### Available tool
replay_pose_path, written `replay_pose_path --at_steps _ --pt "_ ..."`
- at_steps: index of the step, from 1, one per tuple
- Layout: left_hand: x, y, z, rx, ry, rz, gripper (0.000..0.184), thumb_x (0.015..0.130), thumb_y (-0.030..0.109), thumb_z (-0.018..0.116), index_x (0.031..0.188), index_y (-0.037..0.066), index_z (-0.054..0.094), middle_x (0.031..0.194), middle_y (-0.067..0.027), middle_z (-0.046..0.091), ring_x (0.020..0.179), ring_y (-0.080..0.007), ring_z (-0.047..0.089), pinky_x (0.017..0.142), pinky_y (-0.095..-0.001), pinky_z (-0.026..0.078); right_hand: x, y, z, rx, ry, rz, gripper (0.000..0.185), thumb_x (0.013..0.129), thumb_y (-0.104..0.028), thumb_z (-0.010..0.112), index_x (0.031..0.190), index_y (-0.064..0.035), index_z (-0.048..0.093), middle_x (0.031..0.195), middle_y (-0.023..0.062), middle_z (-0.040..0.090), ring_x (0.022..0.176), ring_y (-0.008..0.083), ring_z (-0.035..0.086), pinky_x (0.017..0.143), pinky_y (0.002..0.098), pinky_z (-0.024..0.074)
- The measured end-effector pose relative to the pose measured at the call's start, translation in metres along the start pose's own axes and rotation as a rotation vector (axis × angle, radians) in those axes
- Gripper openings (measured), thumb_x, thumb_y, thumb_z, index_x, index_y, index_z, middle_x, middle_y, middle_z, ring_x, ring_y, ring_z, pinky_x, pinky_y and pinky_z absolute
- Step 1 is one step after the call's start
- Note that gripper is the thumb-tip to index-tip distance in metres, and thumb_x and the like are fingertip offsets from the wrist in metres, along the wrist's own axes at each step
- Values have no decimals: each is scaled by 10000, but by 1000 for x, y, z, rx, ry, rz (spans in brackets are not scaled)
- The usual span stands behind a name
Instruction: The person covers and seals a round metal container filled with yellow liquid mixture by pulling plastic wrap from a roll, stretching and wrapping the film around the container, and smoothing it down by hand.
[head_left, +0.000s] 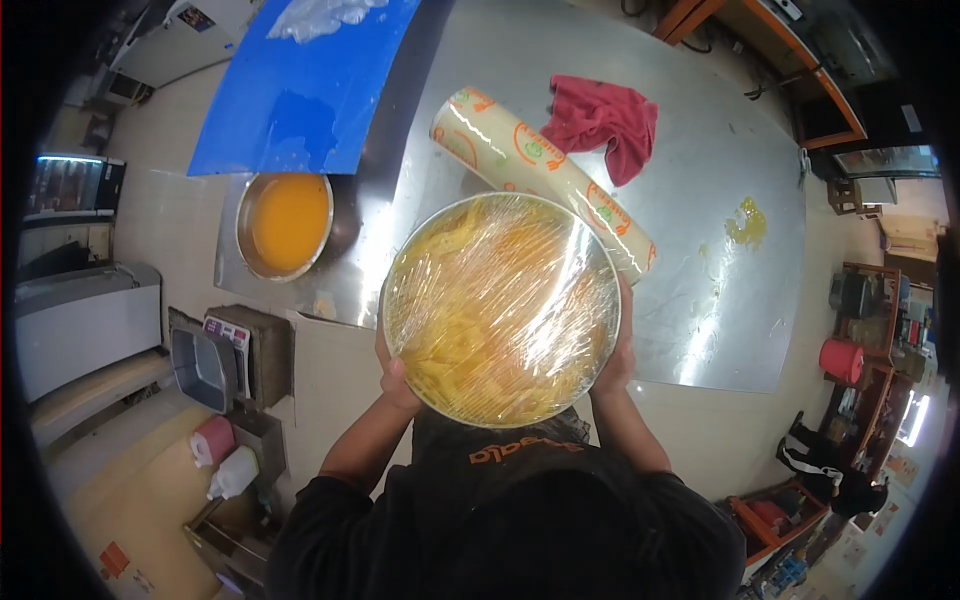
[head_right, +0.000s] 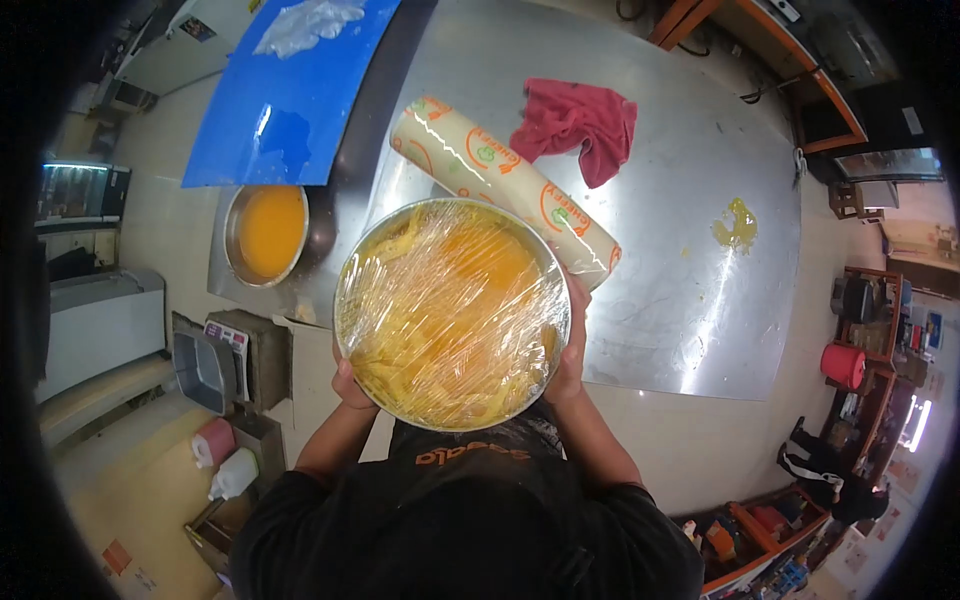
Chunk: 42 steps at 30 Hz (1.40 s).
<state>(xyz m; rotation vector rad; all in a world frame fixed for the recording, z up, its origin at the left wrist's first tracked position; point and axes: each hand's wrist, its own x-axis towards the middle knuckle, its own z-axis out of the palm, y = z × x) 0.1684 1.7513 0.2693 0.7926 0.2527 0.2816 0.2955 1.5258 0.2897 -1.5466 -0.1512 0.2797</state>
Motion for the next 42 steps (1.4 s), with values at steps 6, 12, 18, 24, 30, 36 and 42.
replay_pose_path --at_steps 6,12,18,24,30,36,42 --pt "10 -21 -26 30 42 74 826 800 427 547 1468 4 310 1432 -237 431 1285 -389 484 1063 -516 425 11 33 8 -6 -40 -178 805 949 -565 308 1447 68 322 1411 190 410 1336 295 384 1124 407 288" --pt "33 -47 -51 -23 -29 71 851 792 443 560 1475 6 303 1441 -238 422 1297 -395 473 1063 -522 424 21 71 12 68 -48 -173 856 942 -621 272 1458 61 316 1467 202 360 1369 301 351 1140 426 268" --pt "37 -63 -77 -41 -56 23 870 805 465 596 1472 -6 295 1425 -230 435 1292 -374 475 1057 -511 428 28 84 14 -51 -65 -196 876 939 -641 269 1466 57 310 1514 211 318 1390 307 330 1151 440 254" --pt "64 -45 -74 386 4 242 657 941 433 476 1415 -15 397 1429 -213 452 1312 -321 458 1091 -440 384 27 53 8 -574 149 -391 576 975 -291 466 1432 46 363 1468 163 391 1283 281 394 1071 399 320" --pt "189 16 -70 971 65 124 482 901 213 689 1303 -11 546 1354 -133 547 1259 -230 508 1079 -345 379 44 91 -53 -473 261 28 630 838 -187 719 1388 -53 443 1318 140 483 1184 286 435 979 410 393" --pt "317 -9 -45 828 -151 -262 337 969 219 618 1181 -43 629 1076 -79 683 988 -128 614 924 -261 445 77 107 -62 -294 198 36 379 768 10 720 1138 -23 644 1058 131 588 1018 253 558 945 328 425" --pt "348 -35 -25 615 -84 -137 273 979 178 593 1135 -42 637 1033 -74 694 950 -120 631 897 -254 470 110 85 -76 -513 256 -222 355 741 15 734 1083 -73 694 994 148 584 930 295 579 813 369 484"
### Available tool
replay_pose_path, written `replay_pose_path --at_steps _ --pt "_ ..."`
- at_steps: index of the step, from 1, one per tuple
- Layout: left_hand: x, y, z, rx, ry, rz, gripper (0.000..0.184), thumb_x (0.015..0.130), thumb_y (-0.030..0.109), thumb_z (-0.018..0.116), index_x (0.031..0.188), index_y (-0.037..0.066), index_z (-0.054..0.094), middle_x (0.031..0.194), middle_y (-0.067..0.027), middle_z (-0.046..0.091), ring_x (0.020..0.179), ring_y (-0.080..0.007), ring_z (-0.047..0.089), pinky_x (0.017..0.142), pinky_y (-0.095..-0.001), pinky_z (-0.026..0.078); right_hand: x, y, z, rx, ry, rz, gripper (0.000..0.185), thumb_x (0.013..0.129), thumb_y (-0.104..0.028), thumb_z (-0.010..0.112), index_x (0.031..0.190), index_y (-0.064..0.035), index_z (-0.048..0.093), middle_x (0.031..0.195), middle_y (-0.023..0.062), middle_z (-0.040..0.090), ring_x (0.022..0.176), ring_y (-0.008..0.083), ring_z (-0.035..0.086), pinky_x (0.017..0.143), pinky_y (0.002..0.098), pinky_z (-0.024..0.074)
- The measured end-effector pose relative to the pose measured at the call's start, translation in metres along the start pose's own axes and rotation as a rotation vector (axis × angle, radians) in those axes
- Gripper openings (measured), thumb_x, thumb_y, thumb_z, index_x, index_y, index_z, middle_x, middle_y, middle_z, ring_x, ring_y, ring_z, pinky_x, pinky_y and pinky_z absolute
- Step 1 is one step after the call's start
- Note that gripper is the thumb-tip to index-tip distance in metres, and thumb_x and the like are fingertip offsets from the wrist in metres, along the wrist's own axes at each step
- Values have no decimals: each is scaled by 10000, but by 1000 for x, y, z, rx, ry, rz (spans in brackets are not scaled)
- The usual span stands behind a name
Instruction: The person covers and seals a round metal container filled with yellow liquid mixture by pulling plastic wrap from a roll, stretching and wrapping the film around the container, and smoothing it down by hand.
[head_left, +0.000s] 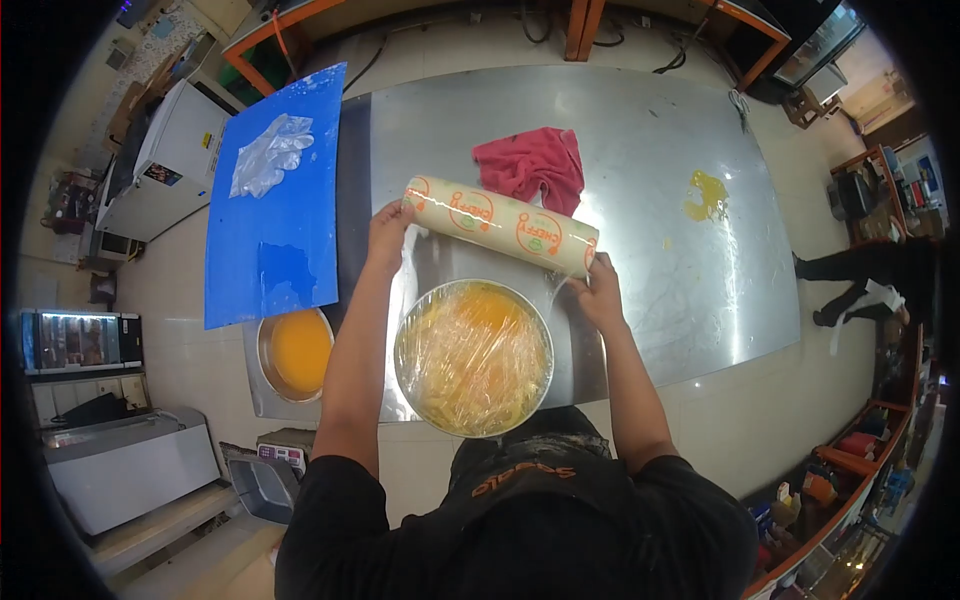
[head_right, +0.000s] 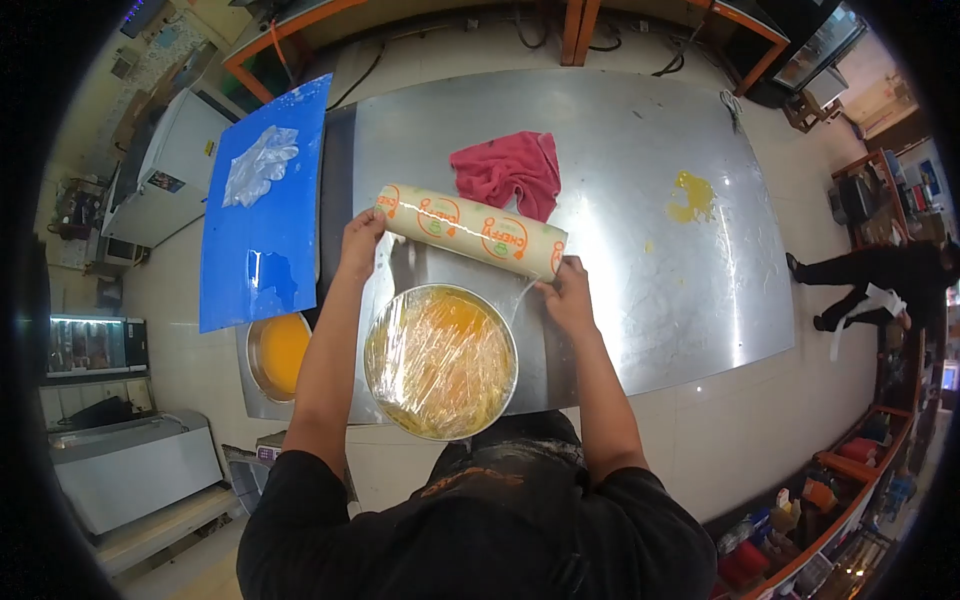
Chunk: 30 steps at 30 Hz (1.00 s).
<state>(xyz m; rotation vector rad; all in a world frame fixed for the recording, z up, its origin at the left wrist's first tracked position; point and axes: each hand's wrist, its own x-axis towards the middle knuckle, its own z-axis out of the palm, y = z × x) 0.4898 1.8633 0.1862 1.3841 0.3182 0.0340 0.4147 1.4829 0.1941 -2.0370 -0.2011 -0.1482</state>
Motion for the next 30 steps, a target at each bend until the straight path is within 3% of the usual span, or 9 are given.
replay_pose_path --at_steps 5,7,10,12,15,18,23,25,30 --pt "-9 -23 -17 69 -11 -123 296 950 157 635 1179 -30 628 1049 -83 696 945 -139 641 876 -250 487 1 0 -2 -92 -117 153 364 727 -1 738 1080 -82 696 1015 162 587 931 314 577 806 390 482" --pt "-14 -33 -25 94 36 -10 330 943 169 648 1209 -22 617 1067 -90 695 948 -151 644 875 -251 488 -14 22 4 -145 -168 157 409 728 9 710 1129 -49 651 1040 151 594 940 311 581 840 379 474" --pt "-43 -12 -19 187 232 31 434 943 194 651 1311 -6 541 1220 -130 638 1067 -190 615 940 -297 471 -28 17 4 -322 127 83 372 751 85 604 1109 -18 623 1016 165 603 914 316 589 803 391 489" --pt "-83 18 -28 124 345 52 474 948 212 643 1349 2 502 1293 -142 597 1135 -208 588 981 -334 455 -30 -22 -19 -121 291 131 385 771 68 544 1144 -8 595 1134 164 624 1061 295 594 886 391 479" --pt "-161 29 -40 -67 335 28 453 988 273 569 1334 -11 499 1323 -160 568 1213 -252 550 1015 -387 445 -16 -65 -25 396 -132 -125 431 912 -95 529 1338 -29 539 1362 155 558 1274 241 506 1051 387 394" --pt "-244 -8 -28 -125 385 197 517 1045 348 390 1402 -26 413 1408 -186 487 1315 -276 461 1098 -434 364 -22 -77 13 515 -430 -11 555 1009 -337 409 1450 1 424 1512 147 414 1410 273 349 1170 365 211" --pt "-305 -56 27 -371 261 162 604 1034 427 250 1467 16 342 1428 -183 458 1322 -306 448 1123 -433 332 -48 -41 51 986 -493 274 610 1024 -423 398 1453 11 398 1475 146 426 1358 249 401 1150 368 259" --pt "-309 -87 23 -585 287 55 606 1031 412 229 1484 17 311 1439 -184 444 1330 -311 440 1122 -442 339 -55 -52 45 1011 -506 362 628 1020 -451 404 1454 2 388 1448 138 446 1337 235 417 1134 365 284" --pt "-312 -57 33 -482 230 169 660 993 440 232 1486 5 287 1452 -188 428 1310 -343 458 1112 -463 357 -52 -69 38 956 -559 340 657 1008 -462 418 1455 17 362 1437 136 447 1326 220 426 1111 360 321"
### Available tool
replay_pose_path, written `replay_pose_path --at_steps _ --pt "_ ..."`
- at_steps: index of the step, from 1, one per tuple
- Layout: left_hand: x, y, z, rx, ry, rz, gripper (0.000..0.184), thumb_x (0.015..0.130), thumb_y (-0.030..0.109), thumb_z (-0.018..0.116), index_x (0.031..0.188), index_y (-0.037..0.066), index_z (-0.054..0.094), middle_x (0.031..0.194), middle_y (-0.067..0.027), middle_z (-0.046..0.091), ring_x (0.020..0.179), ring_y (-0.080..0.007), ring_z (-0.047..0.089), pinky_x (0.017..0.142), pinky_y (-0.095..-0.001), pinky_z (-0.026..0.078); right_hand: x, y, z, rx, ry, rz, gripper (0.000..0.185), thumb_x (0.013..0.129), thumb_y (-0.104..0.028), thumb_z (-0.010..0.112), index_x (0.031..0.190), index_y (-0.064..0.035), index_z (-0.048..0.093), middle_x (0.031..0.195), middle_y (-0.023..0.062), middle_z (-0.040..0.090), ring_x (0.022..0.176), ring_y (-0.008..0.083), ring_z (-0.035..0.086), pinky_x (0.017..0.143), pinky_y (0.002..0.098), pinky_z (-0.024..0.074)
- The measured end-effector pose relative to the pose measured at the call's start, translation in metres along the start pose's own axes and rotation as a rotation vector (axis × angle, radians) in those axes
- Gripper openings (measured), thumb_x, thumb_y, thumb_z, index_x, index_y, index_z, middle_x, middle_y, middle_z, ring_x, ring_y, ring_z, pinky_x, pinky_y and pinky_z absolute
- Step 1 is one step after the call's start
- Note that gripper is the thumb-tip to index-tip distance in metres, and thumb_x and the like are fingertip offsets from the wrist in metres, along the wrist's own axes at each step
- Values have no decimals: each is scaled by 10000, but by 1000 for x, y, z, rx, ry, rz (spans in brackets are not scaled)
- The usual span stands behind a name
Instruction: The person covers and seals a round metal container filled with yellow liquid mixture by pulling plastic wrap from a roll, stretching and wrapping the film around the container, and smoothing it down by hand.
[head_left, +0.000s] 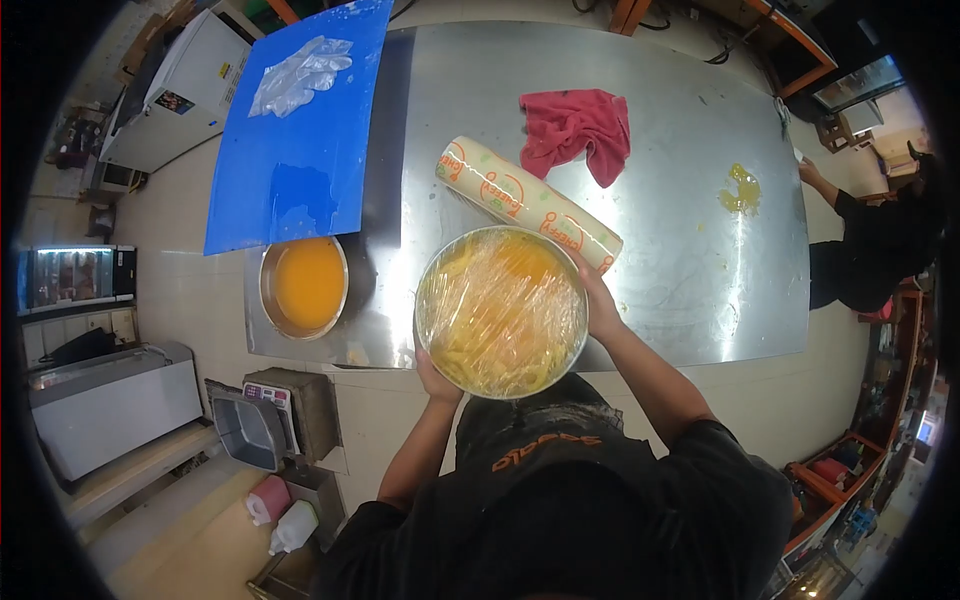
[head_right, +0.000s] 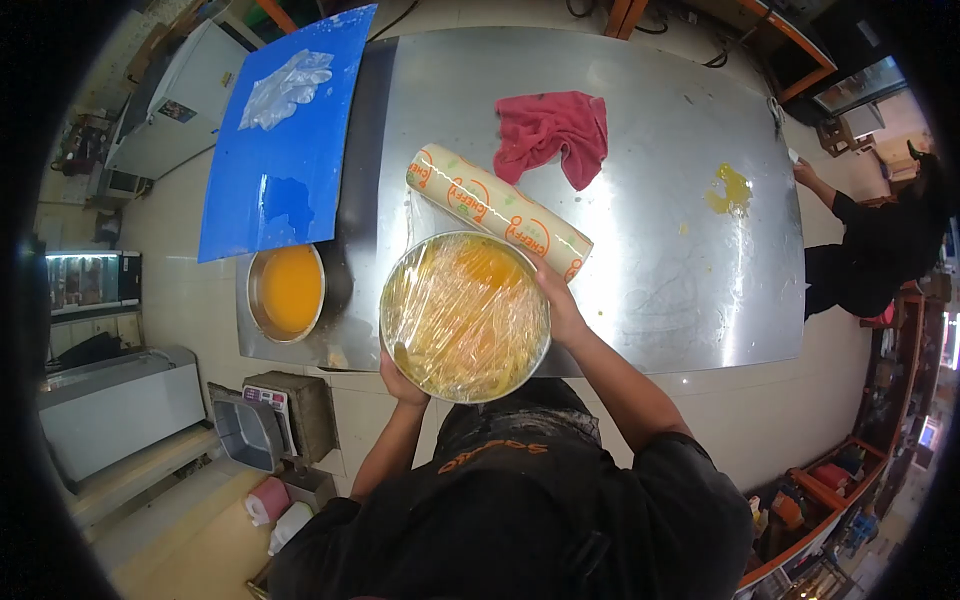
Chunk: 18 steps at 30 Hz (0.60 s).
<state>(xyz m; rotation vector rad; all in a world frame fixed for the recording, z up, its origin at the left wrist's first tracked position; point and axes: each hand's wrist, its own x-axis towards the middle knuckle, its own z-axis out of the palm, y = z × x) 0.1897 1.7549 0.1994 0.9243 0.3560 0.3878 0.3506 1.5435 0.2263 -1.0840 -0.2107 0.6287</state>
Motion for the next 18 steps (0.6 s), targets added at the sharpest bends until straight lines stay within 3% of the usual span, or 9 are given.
replay_pose_path --at_steps 3,5,6,7,13,18 --pt "-11 8 -14 -108 -55 18 702 971 470 244 1481 -10 296 1461 -202 417 1324 -352 446 1110 -467 361 -11 -15 16 59 -24 -58 579 1044 -369 350 1473 19 338 1463 149 419 1340 241 414 1123 376 315" --pt "-18 36 -6 43 -26 9 712 968 481 248 1478 -12 305 1454 -211 423 1319 -353 452 1104 -470 368 -27 -31 31 -308 41 -98 597 1039 -384 331 1479 21 326 1467 156 411 1341 244 411 1128 380 308" --pt "-16 52 6 117 -18 18 716 967 487 250 1477 -13 309 1450 -216 427 1316 -354 456 1102 -471 371 -29 -36 39 -147 54 -63 621 1035 -405 306 1483 25 315 1466 164 412 1343 249 411 1133 384 303" --pt "-20 62 15 -325 2 -33 729 971 512 263 1475 -12 315 1443 -218 435 1305 -359 468 1097 -476 374 -31 -41 47 15 71 -31 645 1030 -425 280 1487 30 303 1465 172 412 1345 254 410 1138 388 297" --pt "-35 128 45 -202 36 -39 769 982 556 279 1446 -55 330 1430 -234 443 1285 -353 486 1086 -467 380 -50 -80 88 247 45 -89 634 1034 -417 263 1472 36 333 1466 159 420 1371 247 382 1163 366 253" --pt "-33 140 51 -177 31 -17 796 980 578 282 1453 -61 319 1424 -227 454 1289 -336 486 1090 -455 372 -51 -76 93 307 27 -148 574 1050 -345 260 1457 48 353 1453 161 435 1352 248 402 1155 368 270"
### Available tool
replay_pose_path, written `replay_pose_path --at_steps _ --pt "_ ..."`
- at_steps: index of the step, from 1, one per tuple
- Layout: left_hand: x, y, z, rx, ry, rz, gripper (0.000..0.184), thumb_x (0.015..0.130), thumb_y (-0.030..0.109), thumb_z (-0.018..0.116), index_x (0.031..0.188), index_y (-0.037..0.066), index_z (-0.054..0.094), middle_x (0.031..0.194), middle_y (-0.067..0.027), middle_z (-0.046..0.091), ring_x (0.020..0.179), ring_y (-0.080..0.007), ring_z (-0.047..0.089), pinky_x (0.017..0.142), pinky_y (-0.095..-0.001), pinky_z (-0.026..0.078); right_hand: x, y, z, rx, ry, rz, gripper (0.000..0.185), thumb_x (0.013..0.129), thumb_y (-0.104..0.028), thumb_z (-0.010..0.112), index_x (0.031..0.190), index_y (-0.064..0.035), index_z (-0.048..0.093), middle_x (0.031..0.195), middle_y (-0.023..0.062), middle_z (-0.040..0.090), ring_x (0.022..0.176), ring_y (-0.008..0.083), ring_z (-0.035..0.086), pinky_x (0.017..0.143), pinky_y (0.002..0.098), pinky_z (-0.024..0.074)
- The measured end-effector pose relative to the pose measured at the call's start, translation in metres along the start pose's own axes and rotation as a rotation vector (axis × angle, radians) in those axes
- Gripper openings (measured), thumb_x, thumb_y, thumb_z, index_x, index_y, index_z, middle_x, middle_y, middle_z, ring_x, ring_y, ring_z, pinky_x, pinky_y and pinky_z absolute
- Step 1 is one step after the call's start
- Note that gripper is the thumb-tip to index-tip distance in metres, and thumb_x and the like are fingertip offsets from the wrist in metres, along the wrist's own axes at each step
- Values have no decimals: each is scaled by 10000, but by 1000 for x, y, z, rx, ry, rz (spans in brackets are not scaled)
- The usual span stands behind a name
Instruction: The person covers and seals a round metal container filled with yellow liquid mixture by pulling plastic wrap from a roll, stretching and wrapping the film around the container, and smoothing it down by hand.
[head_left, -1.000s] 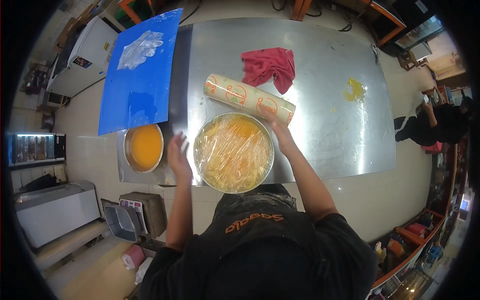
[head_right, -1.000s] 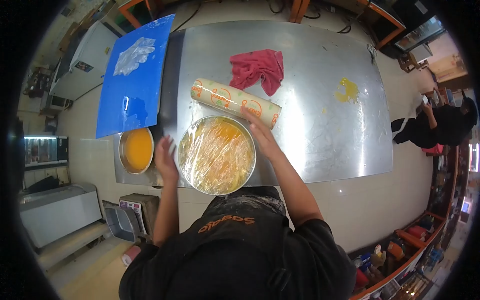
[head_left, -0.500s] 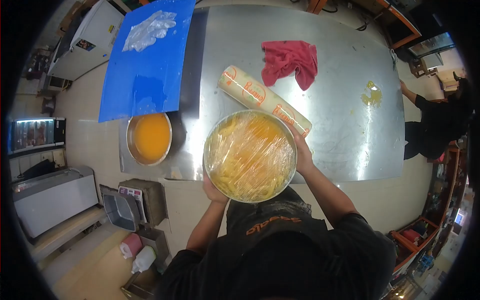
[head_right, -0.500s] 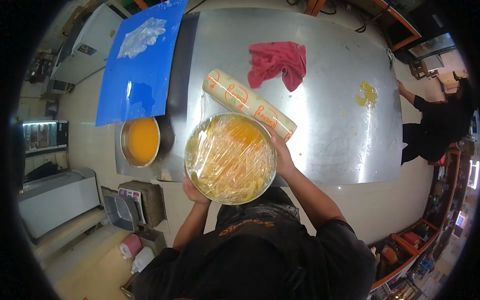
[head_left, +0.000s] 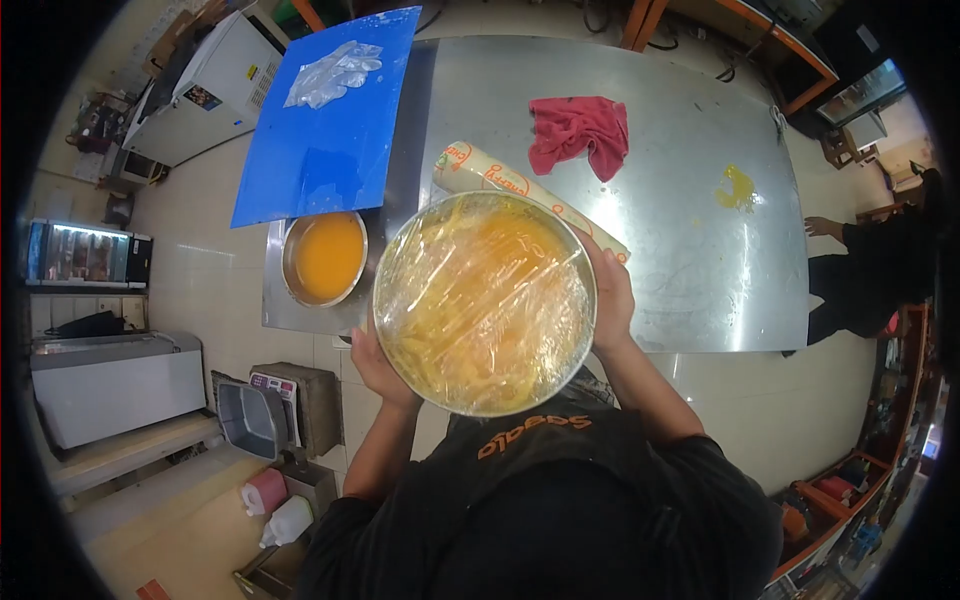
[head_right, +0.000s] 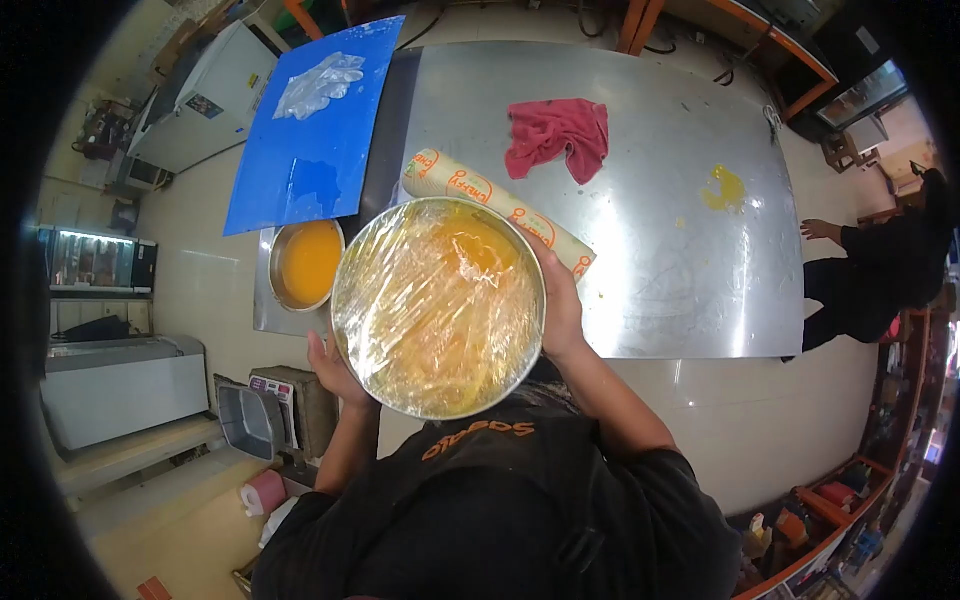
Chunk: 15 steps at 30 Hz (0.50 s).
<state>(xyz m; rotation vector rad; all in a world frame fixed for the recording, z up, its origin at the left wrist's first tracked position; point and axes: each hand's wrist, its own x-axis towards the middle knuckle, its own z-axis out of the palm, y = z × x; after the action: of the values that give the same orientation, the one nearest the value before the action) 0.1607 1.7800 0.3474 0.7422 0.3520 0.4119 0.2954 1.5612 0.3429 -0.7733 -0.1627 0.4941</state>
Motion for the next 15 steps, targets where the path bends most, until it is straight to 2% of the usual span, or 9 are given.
replay_pose_path --at_steps 4,8,10,12,14,15 --pt "3 -10 -17 -51 -53 -17 806 976 594 264 1453 -52 334 1416 -222 465 1286 -327 491 1093 -437 370 -4 10 -7 -31 40 -17 506 1063 -276 278 1437 45 390 1429 147 464 1315 233 439 1136 357 305" --pt "21 -28 -39 107 -12 -7 804 980 595 231 1434 -54 364 1397 -212 489 1271 -323 504 1090 -429 371 2 26 -26 -227 8 -81 467 1065 -236 303 1431 36 405 1417 132 480 1306 209 445 1127 342 317" --pt "30 -44 -50 42 -9 -24 778 981 580 231 1439 -34 369 1415 -196 474 1293 -324 479 1098 -438 355 8 34 -36 -210 8 -95 453 1062 -214 321 1431 34 405 1416 129 482 1311 201 439 1129 341 314" --pt "33 -61 -59 -41 11 -44 758 982 562 235 1455 -17 353 1432 -188 458 1311 -325 458 1106 -448 342 11 43 -52 -301 -12 -126 458 1062 -208 318 1444 35 385 1460 133 447 1348 208 413 1141 341 300" --pt "34 -75 -69 55 -59 -17 738 981 540 241 1476 -1 325 1453 -180 437 1328 -333 437 1118 -460 328 13 47 -58 -431 -24 -136 464 1064 -213 308 1451 34 374 1486 136 421 1366 214 398 1147 341 292" --pt "38 -82 -74 58 -79 -17 731 981 531 242 1485 5 311 1460 -178 429 1333 -336 431 1121 -463 324 13 43 -59 -558 -32 -118 504 1066 -275 293 1464 30 354 1522 141 374 1396 224 363 1162 349 268"
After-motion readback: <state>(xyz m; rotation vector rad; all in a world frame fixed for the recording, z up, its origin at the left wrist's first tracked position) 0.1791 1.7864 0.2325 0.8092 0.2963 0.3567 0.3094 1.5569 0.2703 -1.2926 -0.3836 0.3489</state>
